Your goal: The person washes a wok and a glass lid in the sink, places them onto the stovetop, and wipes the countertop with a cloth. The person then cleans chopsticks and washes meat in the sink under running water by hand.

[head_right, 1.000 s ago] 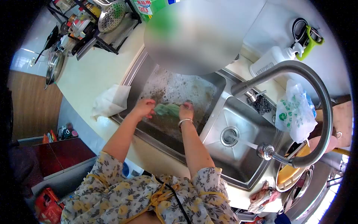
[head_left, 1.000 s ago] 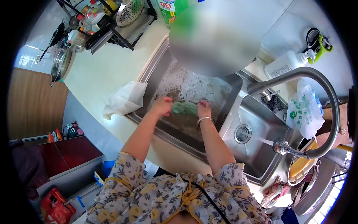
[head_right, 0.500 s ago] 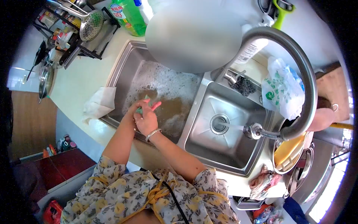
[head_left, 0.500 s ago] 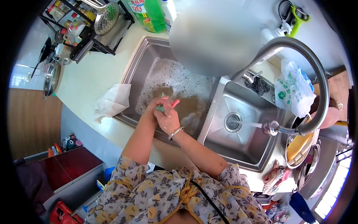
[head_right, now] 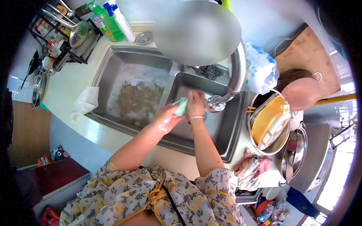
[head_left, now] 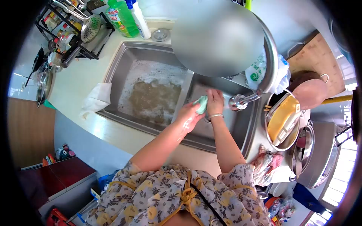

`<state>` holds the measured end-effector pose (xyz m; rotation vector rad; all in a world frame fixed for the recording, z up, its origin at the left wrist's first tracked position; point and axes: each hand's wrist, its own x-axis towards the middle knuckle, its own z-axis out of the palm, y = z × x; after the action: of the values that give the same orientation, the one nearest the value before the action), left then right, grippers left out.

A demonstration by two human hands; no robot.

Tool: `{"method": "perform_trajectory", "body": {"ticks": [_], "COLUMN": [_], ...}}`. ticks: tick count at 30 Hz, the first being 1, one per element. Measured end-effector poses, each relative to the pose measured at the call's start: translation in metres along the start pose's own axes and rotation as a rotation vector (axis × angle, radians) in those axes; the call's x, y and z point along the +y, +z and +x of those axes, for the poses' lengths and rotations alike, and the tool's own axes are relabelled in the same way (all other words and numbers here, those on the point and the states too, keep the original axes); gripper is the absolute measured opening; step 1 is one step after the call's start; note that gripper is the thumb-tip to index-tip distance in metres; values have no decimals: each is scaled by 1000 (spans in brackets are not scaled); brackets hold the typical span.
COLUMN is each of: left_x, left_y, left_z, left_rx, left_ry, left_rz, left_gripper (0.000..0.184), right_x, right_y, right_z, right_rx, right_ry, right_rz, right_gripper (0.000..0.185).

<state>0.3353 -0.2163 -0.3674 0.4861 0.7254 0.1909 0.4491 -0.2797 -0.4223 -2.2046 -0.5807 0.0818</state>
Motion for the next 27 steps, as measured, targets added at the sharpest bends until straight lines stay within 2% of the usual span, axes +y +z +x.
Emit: {"method": "perform_trajectory", "body": {"ticks": [2,3,5,6,7,8,9,10,11,12,13,14,15,16,17,18,19,20,22,24,25,26,27], "left_x": [-22,-32,-47,-51,-53,-52,-51,-49,-48,-64,-83,-77,-88,-94,-89,-71,-66,-54,-52,-81,-95,-106,-106], "left_y": [11,14,19,18,18,15,23,36,42,19,-7,26,15,18,30,45,44,41,33,21,17,15,25], "left_z": [26,39,59,68,75,83,81,72,65,84,106,80,89,94,91,77,76,52,32,59,75,90,91], "left_rx": [4,20,16,33,54,81,89,210,343,273,142,315,97,-21,63,184,197,-103,-398,-212,-119,-27,115], "left_ry": [-58,-122,-131,-124,-116,-160,-149,-138,-118,-224,-416,-388,-431,-477,-371,-392,-387,-192,24,-38,-71,-106,-165], "left_rz": [4,21,13,83,152,259,253,278,297,248,309,230,97,-105,-131,-41,-87,-98,-84,-1,35,68,12], "left_gripper": [26,26,25,26,26,34,34,33,33,44,46,45,49,51,47,44,42,39,36,30,27,25,25], "right_x": [51,30,41,29,48,68,69,54,94,77,66,75,23,72,40,35,31,16,0,-2,-5,3,24], "right_y": [-6,-33,-46,-57,-54,-51,-53,-64,-42,-50,-51,-39,-52,-19,-37,-35,-39,-52,-60,-58,-60,-54,-41], "right_z": [-1,-7,-12,-18,-18,-20,-18,-11,-14,-13,-15,-18,-22,-28,-29,-35,-35,-37,-42,-43,-39,-32,-20], "right_rx": [127,78,-12,43,-88,-128,-171,-171,-7,2,-19,-81,-19,-33,-119,-66,-32,-63,-92,-207,-184,-189,-101], "right_ry": [51,349,376,291,314,343,370,339,146,145,230,305,338,300,264,165,-141,-187,-248,2,121,111,106], "right_rz": [-134,12,258,300,416,384,354,226,239,462,397,519,460,344,399,543,407,355,319,633,495,500,542], "right_gripper": [32,40,39,34,37,32,28,31,32,36,39,42,42,37,27,22,18,14,11,11,15,15,14]}}
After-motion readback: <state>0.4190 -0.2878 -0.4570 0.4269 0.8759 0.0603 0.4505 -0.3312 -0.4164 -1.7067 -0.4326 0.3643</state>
